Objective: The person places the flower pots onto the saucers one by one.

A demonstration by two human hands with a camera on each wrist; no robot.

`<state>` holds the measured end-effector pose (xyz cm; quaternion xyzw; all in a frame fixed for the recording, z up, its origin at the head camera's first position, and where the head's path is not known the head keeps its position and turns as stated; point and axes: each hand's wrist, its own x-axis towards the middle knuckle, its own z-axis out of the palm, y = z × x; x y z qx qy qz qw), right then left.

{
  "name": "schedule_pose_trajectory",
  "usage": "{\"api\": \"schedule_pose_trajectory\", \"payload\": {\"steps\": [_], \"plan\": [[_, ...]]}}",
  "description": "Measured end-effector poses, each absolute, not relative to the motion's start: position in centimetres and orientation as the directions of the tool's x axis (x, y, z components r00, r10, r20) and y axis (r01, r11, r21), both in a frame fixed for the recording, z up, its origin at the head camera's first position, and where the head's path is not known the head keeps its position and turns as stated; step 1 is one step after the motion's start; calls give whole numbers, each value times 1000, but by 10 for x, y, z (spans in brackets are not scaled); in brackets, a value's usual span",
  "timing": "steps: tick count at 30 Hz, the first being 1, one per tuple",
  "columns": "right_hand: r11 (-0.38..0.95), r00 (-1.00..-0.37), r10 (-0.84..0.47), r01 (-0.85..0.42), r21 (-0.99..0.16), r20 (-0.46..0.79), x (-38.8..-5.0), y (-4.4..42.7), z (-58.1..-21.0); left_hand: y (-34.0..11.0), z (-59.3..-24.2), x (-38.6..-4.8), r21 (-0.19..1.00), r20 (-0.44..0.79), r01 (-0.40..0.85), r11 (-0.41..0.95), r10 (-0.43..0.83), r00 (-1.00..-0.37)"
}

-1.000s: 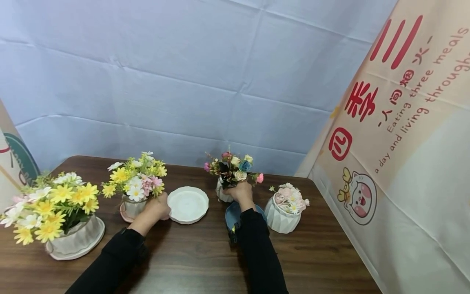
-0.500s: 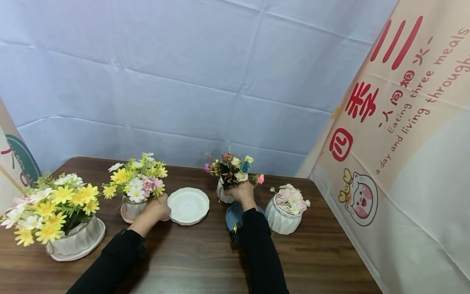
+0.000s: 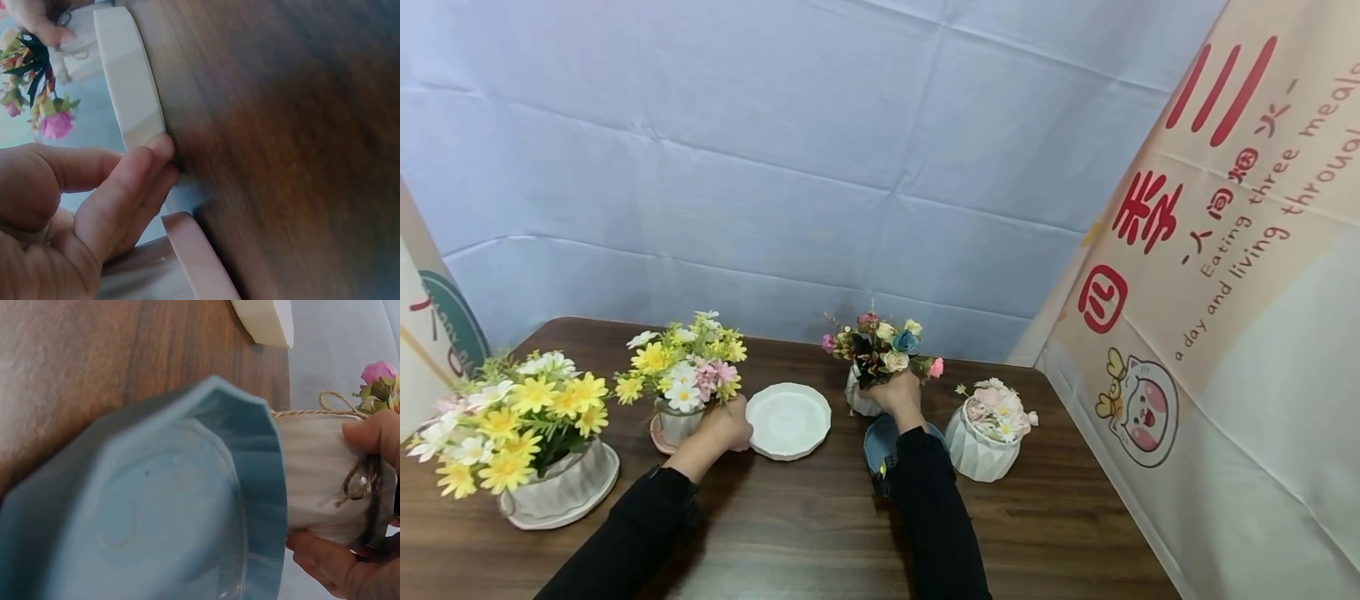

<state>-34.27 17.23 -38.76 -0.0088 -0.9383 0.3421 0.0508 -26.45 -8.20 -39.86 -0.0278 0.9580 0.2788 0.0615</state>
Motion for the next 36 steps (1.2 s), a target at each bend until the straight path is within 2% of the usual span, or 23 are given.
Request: {"api": "schedule_pose_trajectory", "payload": {"steps": [6,16,28,36], "plan": [[785,-993,54,-22,-619,103,-344,175,-392,-81,-398,-265,527,-135,-95,845,-27,-990],[830,-979,17,-100,-549,203,-344,176,-387,-82,-398,-265,531,-140,-90,843,-18,-990],[823,-974,34,-100,-560,224,-336,175,-380,-82,-401,-265,531,-128,-80,844,-14,-992],[778,-971,19,-136,-613,240,-330,169,-380,-82,-400,-264,513,-119,-66,856,-6,-993]]}}
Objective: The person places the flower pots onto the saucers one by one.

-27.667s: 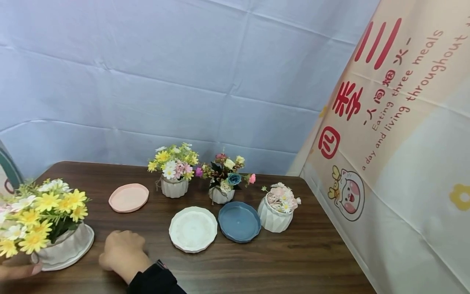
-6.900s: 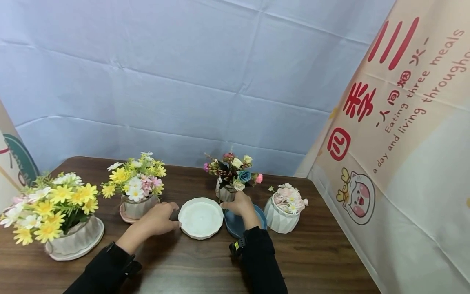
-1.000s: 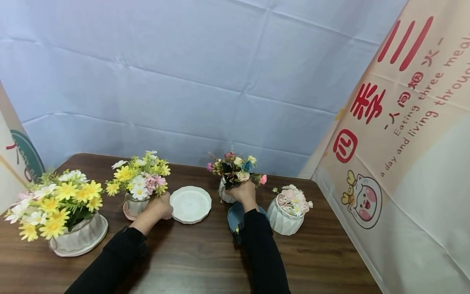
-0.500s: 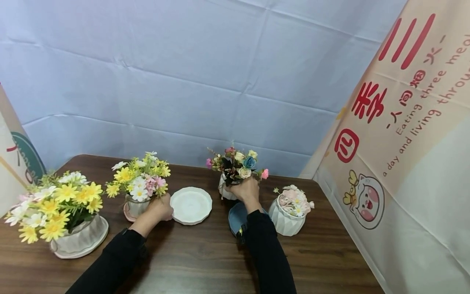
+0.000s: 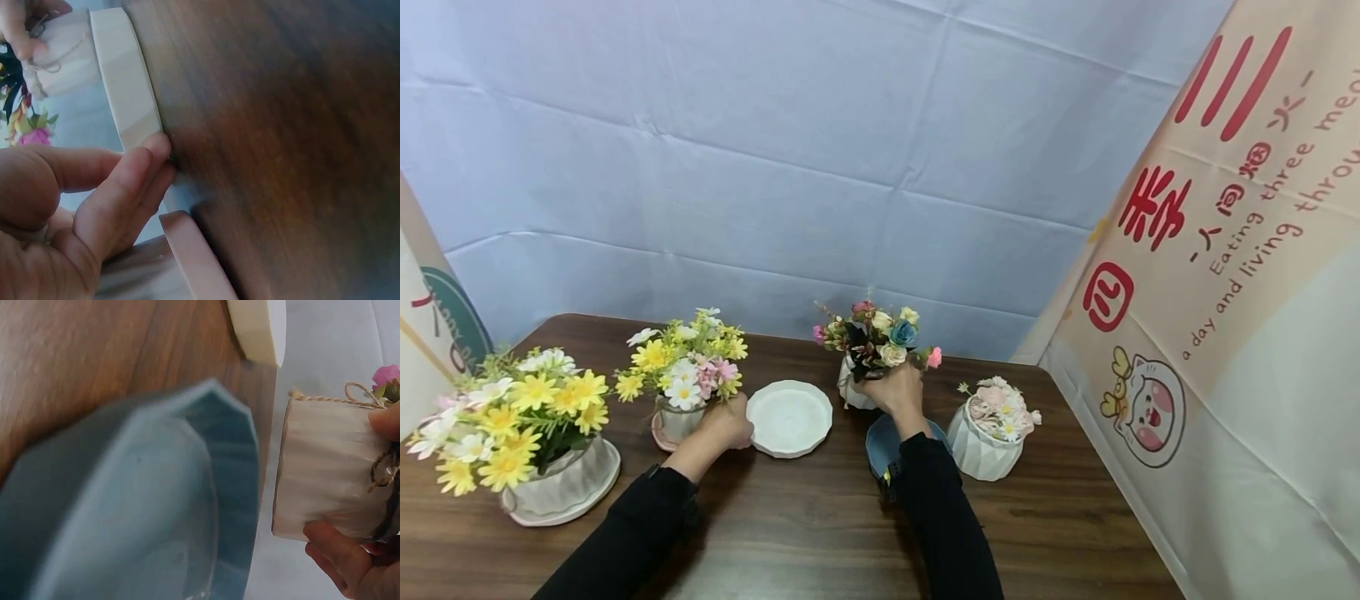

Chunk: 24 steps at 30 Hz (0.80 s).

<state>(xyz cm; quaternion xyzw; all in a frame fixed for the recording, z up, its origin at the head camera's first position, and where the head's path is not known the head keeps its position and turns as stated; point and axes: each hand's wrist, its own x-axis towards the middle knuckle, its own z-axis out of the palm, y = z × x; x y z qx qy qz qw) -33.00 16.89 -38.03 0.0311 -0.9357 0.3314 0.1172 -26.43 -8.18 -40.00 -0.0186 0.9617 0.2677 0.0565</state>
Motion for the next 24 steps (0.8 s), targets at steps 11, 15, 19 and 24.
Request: {"api": "schedule_pose_trajectory", "payload": {"steps": [11,15,19,24], "plan": [[736,-966,-30,-196,-647,258,-323,143,-379,-83,-400,-264,512,-110,-55,857,3,-994],[728,-964,-56,-217,-650,260,-320,136,-377,-82,-401,-263,511,-86,-39,859,6,-996],[724,-967,-77,-223,-653,245,-317,130,-376,-83,-400,-262,514,-67,-27,858,9,-998],[730,-974,-78,-200,-654,211,-314,124,-378,-84,-400,-262,531,-81,-35,846,9,-997]]}}
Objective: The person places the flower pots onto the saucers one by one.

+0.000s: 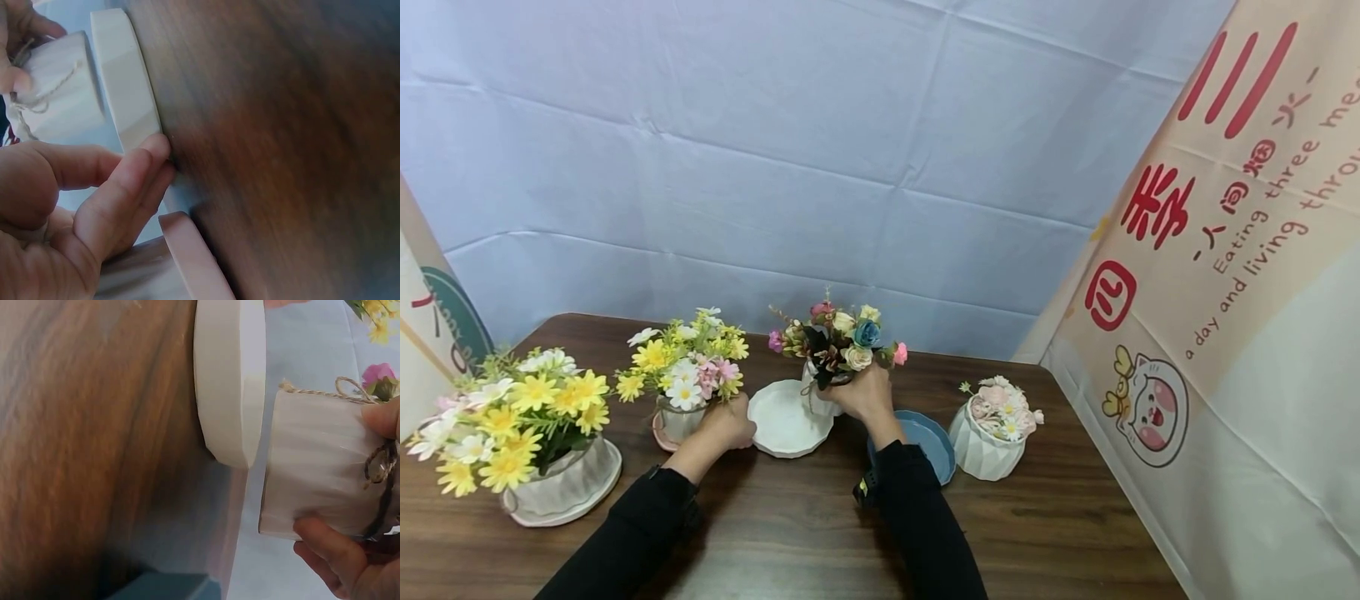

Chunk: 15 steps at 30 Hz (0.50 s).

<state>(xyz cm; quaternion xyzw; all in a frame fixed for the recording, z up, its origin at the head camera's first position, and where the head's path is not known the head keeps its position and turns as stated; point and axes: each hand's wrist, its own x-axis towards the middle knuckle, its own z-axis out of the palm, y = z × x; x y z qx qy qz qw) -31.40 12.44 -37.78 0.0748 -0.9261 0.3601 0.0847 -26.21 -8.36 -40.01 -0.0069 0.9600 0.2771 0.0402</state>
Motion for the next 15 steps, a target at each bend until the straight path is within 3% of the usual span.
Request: {"api": "schedule_pose_trajectory", "payload": {"steps": [15], "plan": [[743,-966,-117,-239,-625,231,-306,108,-384,-84,-401,-261,514,-28,7,858,25,-999]]}}
